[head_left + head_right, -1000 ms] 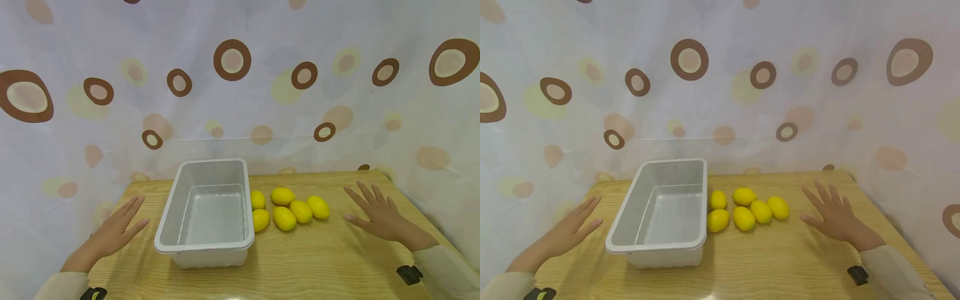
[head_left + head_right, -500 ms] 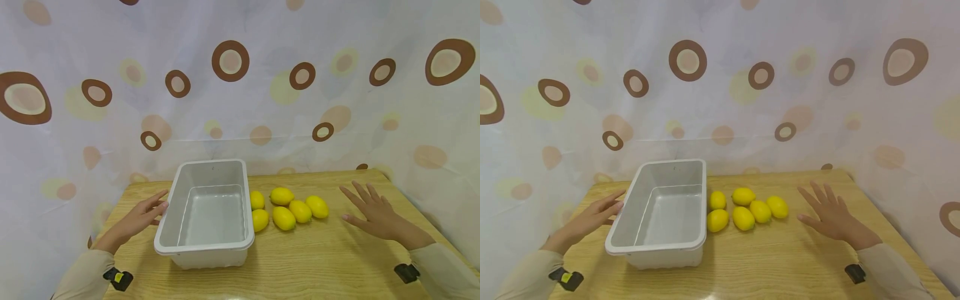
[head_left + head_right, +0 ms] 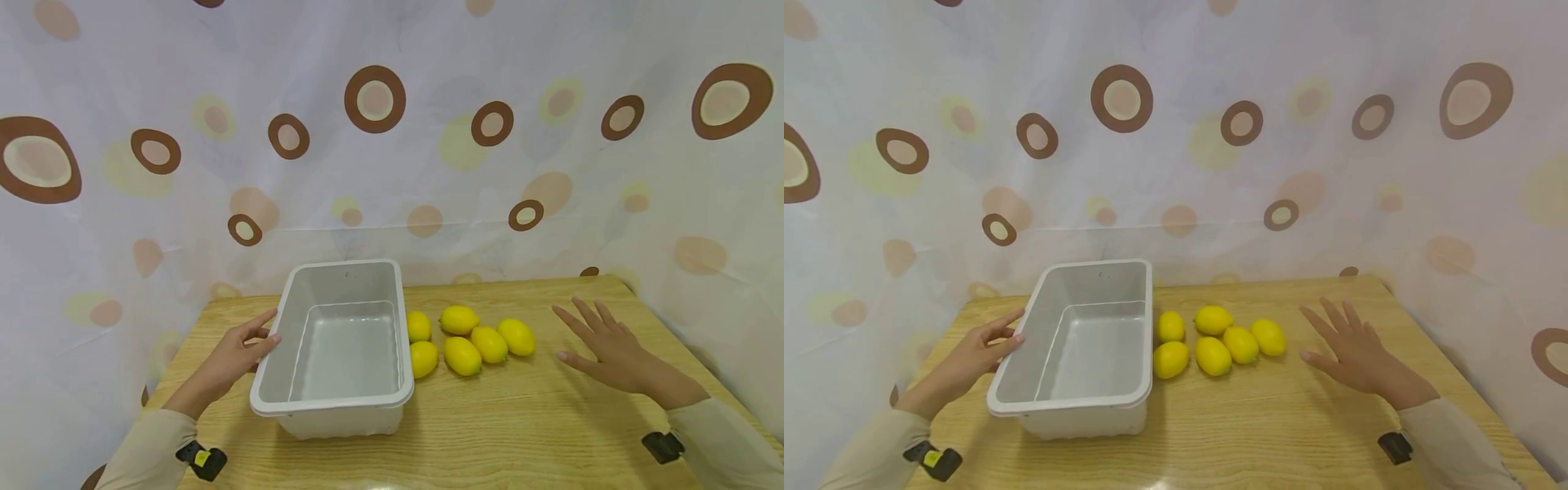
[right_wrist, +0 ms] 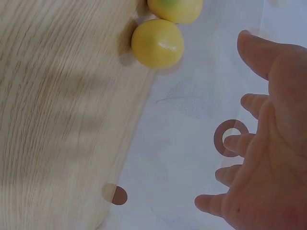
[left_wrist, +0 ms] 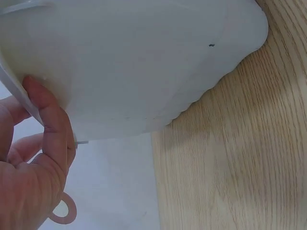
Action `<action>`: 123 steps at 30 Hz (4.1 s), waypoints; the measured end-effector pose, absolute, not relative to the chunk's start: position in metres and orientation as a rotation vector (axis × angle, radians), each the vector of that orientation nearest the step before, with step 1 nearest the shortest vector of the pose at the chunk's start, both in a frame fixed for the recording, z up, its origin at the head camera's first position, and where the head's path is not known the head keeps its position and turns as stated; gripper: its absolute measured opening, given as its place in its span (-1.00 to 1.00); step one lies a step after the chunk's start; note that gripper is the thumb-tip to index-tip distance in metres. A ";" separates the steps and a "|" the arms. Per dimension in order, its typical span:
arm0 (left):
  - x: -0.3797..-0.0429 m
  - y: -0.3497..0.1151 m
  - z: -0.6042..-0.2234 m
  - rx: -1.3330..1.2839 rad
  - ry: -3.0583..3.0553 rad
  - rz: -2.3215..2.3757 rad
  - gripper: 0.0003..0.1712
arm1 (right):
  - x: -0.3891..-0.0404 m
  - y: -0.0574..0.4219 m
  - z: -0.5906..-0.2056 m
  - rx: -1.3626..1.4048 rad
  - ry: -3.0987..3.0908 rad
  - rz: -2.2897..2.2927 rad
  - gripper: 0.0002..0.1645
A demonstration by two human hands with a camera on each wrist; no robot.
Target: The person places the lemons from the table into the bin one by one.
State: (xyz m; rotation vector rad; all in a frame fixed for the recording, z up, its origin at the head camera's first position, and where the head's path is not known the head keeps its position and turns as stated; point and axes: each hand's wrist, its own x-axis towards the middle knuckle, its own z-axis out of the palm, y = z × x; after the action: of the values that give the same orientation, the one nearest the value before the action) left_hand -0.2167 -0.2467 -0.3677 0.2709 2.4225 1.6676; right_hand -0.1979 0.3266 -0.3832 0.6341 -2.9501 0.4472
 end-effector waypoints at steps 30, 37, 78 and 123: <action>-0.215 -0.244 -0.365 0.251 2.433 1.645 -0.27 | -0.268 0.294 -0.431 0.768 -3.014 0.908 -0.30; -0.215 -0.245 -0.363 0.250 2.442 1.637 -0.27 | -0.271 0.289 -0.438 0.692 -3.063 0.894 -0.29; -0.217 -0.248 -0.367 0.249 2.430 1.643 -0.26 | -0.257 0.313 -0.431 0.483 -3.069 1.006 -0.23; -0.217 -0.248 -0.365 0.259 2.425 1.625 -0.23 | -0.286 0.002 -0.261 0.906 -2.928 0.986 -0.35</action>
State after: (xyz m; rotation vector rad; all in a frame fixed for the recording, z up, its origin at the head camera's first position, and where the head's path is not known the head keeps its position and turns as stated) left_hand -0.2172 -0.2478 -0.3654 0.2594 2.4250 1.6253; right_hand -0.2863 0.0025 -0.2611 0.9056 -2.9284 0.9864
